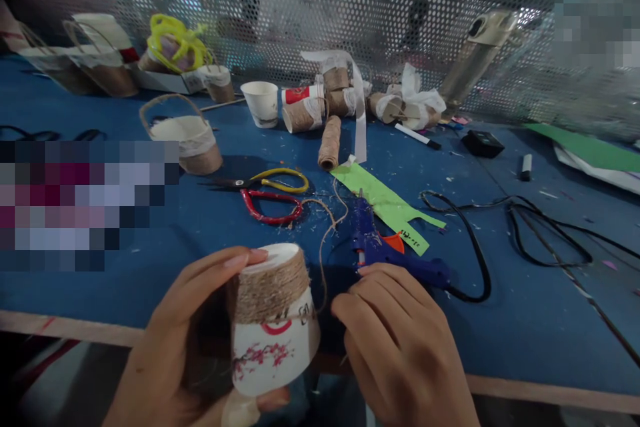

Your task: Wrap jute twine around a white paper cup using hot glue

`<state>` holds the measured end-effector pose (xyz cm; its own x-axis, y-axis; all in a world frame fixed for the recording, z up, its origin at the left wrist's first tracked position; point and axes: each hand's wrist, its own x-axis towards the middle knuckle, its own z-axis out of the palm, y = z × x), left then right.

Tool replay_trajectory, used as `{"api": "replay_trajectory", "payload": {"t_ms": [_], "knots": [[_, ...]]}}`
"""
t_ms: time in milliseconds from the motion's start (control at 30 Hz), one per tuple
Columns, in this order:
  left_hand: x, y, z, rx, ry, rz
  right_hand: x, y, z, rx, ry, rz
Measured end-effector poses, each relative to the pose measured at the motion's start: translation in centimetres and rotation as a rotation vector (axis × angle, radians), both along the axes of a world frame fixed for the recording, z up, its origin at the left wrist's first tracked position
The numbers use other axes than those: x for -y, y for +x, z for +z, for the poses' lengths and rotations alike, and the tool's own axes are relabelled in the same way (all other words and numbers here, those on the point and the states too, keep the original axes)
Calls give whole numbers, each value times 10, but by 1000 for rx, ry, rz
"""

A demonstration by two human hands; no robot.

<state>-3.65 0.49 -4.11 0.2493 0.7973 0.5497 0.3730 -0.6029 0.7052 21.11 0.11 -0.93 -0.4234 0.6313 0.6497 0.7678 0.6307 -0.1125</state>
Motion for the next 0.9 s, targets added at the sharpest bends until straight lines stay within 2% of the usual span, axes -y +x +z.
{"api": "replay_trajectory", "payload": {"t_ms": [133, 500, 700, 900], "knots": [[0, 1, 2, 34, -53, -26, 1, -1, 0, 2, -13, 15], [0, 1, -4, -12, -43, 69, -3, 1, 1, -30, -6, 34], [0, 1, -3, 35, -102, 10, -2, 0, -1, -36, 10, 41], [0, 0, -5, 34, -93, 35, -3, 0, 0, -14, 13, 60]]}}
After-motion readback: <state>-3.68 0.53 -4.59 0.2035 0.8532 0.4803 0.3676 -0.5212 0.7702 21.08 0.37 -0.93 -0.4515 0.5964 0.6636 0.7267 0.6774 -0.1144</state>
